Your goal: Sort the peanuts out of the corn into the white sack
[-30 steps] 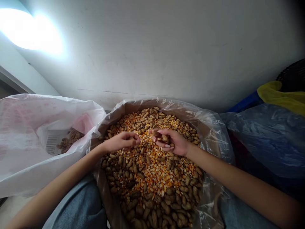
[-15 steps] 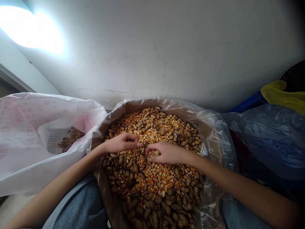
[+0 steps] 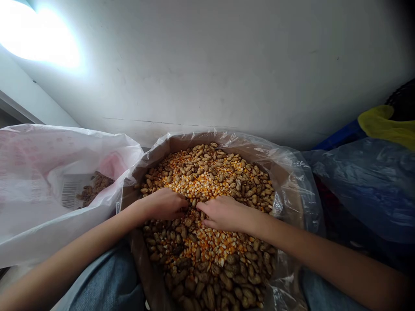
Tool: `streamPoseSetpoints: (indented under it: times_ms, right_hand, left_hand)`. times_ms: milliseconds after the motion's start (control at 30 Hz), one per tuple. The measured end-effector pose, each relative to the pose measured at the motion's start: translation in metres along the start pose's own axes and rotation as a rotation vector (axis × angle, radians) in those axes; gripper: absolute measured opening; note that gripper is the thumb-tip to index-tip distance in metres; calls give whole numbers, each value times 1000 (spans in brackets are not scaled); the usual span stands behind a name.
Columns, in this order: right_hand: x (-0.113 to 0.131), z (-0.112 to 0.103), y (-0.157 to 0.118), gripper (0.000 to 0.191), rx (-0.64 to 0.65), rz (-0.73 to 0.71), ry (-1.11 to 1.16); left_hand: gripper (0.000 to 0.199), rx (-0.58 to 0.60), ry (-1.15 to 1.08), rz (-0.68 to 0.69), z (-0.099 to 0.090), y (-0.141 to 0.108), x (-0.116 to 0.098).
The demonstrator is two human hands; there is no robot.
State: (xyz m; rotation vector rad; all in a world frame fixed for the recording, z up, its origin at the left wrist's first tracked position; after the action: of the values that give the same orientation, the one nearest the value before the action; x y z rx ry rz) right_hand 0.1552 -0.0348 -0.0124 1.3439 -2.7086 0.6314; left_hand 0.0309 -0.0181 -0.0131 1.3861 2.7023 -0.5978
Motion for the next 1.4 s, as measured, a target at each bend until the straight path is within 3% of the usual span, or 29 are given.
streamPoseSetpoints:
  times_ms: [100, 200, 267, 433, 500, 567, 633, 700, 867, 1000, 1100, 1167, 1267, 1400]
  right_hand:
    - [-3, -1, -1, 25, -9, 20, 67]
    - [-13, -6, -5, 26, -40, 47, 288]
    - [-18, -9, -8, 29, -61, 59, 369]
    - [-11, -4, -5, 30, -10, 3, 162]
    - [-8, 0, -2, 25, -3, 4, 72]
    - [-7, -1, -1, 23, -39, 9, 136]
    - [-11, -4, -2, 23, -83, 14, 388]
    - [-16, -6, -4, 24, -86, 21, 781]
    - [-21, -7, -8, 17, 66, -33, 1753]
    - [-21, -6, -6, 20, 108, -73, 1976]
    - [-21, -3, -4, 24, 56, -48, 1921]
    - [-22, -1, -2, 30, -14, 5, 1774]
    - [-24, 0, -2, 35, -132, 94, 1280]
    - [-14, -5, -2, 25, -224, 44, 484]
  left_hand:
    - [20, 17, -85, 15, -1, 0, 4]
    - [21, 18, -242, 36, -3, 0, 7]
    - [22, 32, -235, 26, -2, -1, 8]
    - [20, 69, -78, -20, 3, 0, 8]
    - [22, 53, -147, -31, 1, 0, 8]
    - [24, 41, -333, -38, -4, 0, 9]
    - [26, 23, -610, -51, -10, -1, 10]
    - [26, 0, -932, -83, -14, -2, 11]
    - [27, -49, -1616, -140, -13, -3, 13]
    - [27, -57, -1816, -173, -11, -3, 18]
    - [21, -30, -1846, -140, -11, -3, 19]
    - [26, -54, -1732, -123, -11, -2, 19]
    - [32, -52, -1302, -125, -10, -1, 15]
    - [25, -8, -583, -32, -8, -1, 1]
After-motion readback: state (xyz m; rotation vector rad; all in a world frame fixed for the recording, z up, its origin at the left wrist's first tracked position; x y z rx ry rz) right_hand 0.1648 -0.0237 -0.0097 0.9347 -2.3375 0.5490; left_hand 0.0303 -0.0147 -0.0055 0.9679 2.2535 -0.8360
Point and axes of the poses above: each hand's wrist, its own y-axis towards the middle knuckle, its own z-axis out of the palm, x = y × z, the point moved 4 cm from there along y, towards the middle knuckle, and after that the axes turned 2 degrees about -z, right-handed, at the moved point
